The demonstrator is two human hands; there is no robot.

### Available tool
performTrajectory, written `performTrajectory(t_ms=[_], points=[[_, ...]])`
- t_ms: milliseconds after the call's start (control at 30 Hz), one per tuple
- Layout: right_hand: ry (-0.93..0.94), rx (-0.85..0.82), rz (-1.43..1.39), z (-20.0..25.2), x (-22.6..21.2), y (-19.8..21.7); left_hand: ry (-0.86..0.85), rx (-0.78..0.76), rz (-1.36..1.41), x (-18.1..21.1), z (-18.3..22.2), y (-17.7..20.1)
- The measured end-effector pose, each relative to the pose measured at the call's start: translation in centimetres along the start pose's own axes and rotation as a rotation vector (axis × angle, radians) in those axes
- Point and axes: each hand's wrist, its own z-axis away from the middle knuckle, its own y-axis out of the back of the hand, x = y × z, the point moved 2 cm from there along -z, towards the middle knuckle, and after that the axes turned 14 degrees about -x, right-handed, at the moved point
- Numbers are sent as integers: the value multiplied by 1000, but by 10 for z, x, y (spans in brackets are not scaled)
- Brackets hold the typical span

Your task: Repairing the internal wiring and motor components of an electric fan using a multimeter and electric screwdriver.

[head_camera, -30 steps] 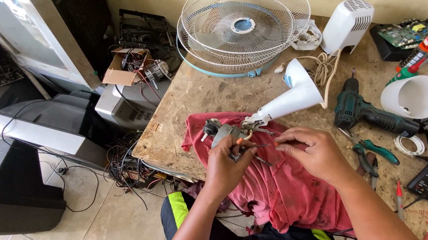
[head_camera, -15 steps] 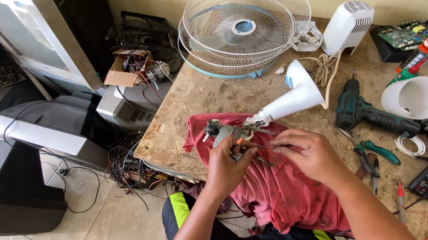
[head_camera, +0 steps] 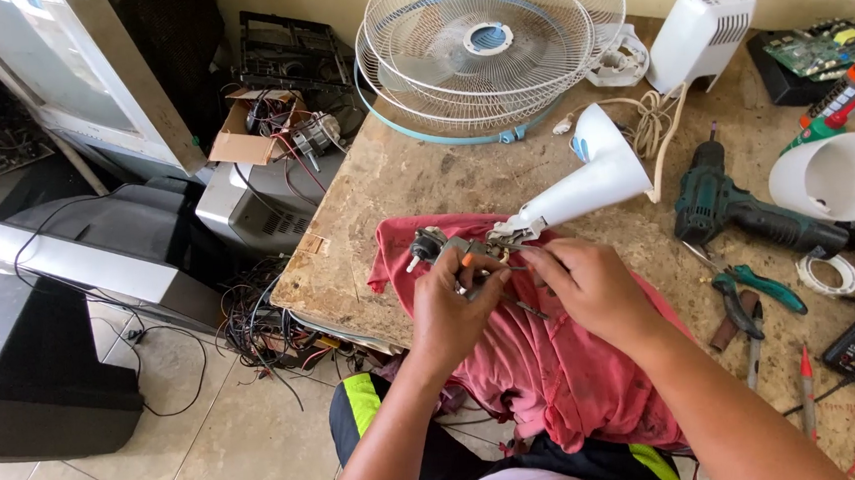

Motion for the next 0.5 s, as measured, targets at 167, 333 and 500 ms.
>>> performTrajectory(t_ms=[167, 333, 500], points=[[5, 81, -40, -10, -25, 5, 12, 38, -25, -6, -10, 10], [-15, 4, -342, -16, -30, 7, -2, 20, -2, -16, -16, 19], [-132, -7, -54, -28, -20, 1, 6, 23, 12, -13, -18, 25]])
